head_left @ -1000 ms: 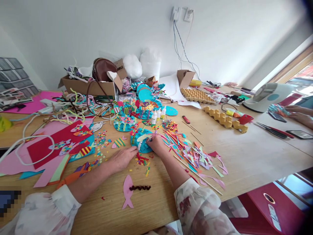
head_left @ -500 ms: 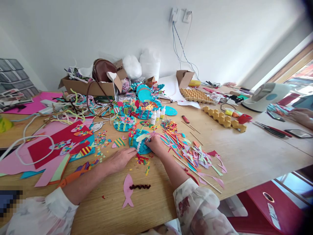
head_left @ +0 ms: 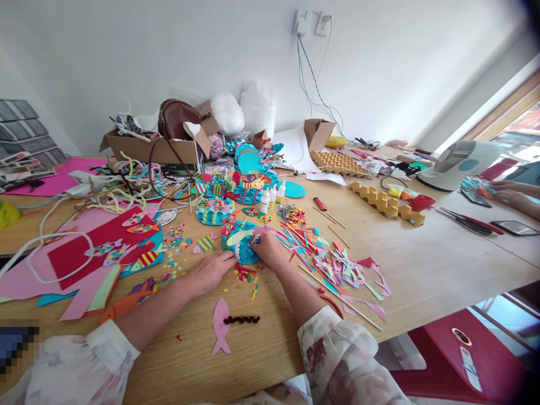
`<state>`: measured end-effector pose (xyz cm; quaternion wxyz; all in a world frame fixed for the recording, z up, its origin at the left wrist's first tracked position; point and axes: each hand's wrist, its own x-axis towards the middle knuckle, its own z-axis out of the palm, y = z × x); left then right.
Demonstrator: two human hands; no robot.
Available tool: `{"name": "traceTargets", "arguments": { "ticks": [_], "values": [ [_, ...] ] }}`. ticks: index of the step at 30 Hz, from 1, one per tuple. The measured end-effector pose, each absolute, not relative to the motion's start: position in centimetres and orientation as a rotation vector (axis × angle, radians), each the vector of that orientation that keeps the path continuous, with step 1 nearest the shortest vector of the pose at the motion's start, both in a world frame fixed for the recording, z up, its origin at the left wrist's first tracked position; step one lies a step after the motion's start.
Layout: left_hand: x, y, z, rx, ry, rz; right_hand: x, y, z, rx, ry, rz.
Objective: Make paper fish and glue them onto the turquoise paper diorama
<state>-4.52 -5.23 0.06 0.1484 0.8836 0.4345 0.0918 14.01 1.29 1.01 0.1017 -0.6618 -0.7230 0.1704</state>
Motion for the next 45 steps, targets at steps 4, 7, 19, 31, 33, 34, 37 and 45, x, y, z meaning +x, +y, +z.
{"name": "traceTargets", "arguments": {
  "ticks": [4,7,19,31,33,34,37,45],
  "values": [
    [-4.5,-5.3,-0.6,2.549,1.258,0.323,14.0,1.2,1.1,-1.966,-2.127,0.510],
    [-4.3,-5.4,-0.7,2.579,1.292,0.311,14.0,1.2,1.1,-1.975,-2.119,0.507],
    [-4.3,-5.9,-1.4,2.697,1.347,0.168,14.6,1.3,0.5,-1.822,-2.084,0.660],
    [-4.2,-5.9,-1.5,2.707,1.370,0.160,17.0,-0.8,0.9,-1.681,-1.881,0.808],
    [-4.3,-5.9,-1.6,2.700,1.364,0.178,16.5,-1.5,1.0,-1.650,-1.901,0.881],
    [-4.3,-5.8,-1.6,2.695,1.363,0.184,16.1,-1.7,1.1,-1.631,-1.919,0.921],
    [-4.1,-5.9,-1.3,2.669,1.383,0.166,14.2,-1.8,1.0,-1.603,-1.980,0.982],
    [-3.5,-6.3,-0.2,2.592,1.436,0.090,11.5,-1.3,0.5,-1.686,-2.168,0.727]
  ]
}}
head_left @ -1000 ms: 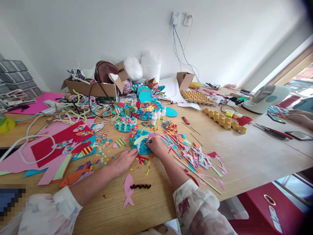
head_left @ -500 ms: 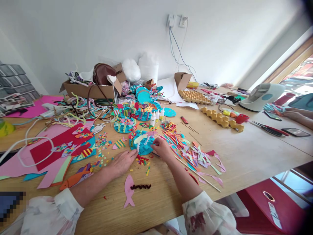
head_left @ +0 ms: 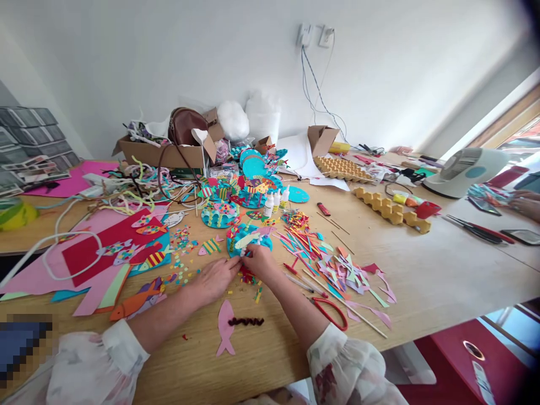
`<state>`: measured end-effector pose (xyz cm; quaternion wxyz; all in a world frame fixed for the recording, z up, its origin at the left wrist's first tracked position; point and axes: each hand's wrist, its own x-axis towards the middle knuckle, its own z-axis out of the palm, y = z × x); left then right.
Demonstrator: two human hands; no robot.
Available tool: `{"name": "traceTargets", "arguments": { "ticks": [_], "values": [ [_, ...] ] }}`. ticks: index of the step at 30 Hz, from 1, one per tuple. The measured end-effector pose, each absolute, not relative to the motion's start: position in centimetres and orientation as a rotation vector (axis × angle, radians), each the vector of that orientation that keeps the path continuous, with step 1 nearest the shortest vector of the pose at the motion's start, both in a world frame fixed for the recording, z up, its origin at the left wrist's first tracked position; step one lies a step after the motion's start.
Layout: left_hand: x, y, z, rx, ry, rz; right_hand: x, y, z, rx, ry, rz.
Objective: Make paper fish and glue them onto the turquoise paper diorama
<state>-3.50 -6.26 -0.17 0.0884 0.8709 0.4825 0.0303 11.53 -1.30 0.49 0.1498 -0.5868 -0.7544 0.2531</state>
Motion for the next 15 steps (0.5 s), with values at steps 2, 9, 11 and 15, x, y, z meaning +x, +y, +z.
{"name": "traceTargets", "arguments": {
  "ticks": [2,9,11,15],
  "values": [
    [-3.6,-6.1,-0.4,2.563,1.434,0.136,11.5,-1.4,0.5,-1.712,-2.207,0.676],
    [-3.9,-5.9,-1.3,2.539,1.407,0.281,11.4,-1.7,1.0,-1.759,-2.315,0.563],
    [-3.9,-6.0,-1.2,2.555,1.407,0.273,11.3,-1.7,1.1,-1.778,-2.338,0.539],
    [-3.6,-6.3,-0.3,2.613,1.426,0.158,11.2,-1.9,1.3,-1.813,-2.377,0.493]
  ]
}}
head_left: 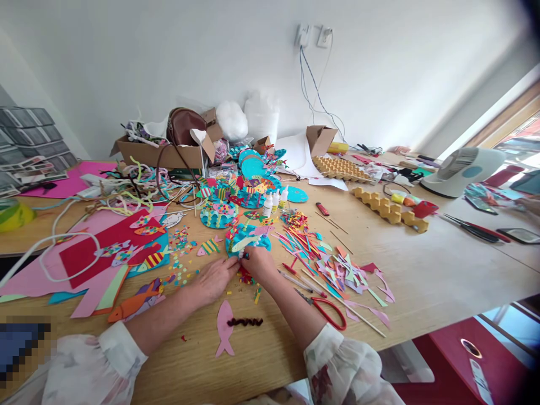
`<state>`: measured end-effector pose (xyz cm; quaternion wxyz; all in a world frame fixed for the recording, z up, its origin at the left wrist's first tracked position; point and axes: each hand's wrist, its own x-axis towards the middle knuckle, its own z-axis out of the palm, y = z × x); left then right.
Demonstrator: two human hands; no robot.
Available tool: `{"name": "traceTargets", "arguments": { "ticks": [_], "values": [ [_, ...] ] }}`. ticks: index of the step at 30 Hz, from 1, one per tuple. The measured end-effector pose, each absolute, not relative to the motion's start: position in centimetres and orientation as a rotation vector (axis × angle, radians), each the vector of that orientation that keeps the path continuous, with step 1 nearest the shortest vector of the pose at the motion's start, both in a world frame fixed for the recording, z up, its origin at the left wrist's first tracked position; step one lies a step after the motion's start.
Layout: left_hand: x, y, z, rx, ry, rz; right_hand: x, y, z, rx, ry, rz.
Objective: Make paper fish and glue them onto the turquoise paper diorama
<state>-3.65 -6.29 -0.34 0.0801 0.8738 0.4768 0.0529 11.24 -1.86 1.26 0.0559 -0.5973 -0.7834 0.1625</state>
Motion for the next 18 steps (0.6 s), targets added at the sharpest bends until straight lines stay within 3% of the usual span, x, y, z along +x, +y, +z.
{"name": "traceTargets", "arguments": {
  "ticks": [18],
  "values": [
    [-4.4,-6.4,-0.3,2.622,1.364,0.136,11.3,-2.2,1.1,-1.883,-2.389,0.433]
  ]
}}
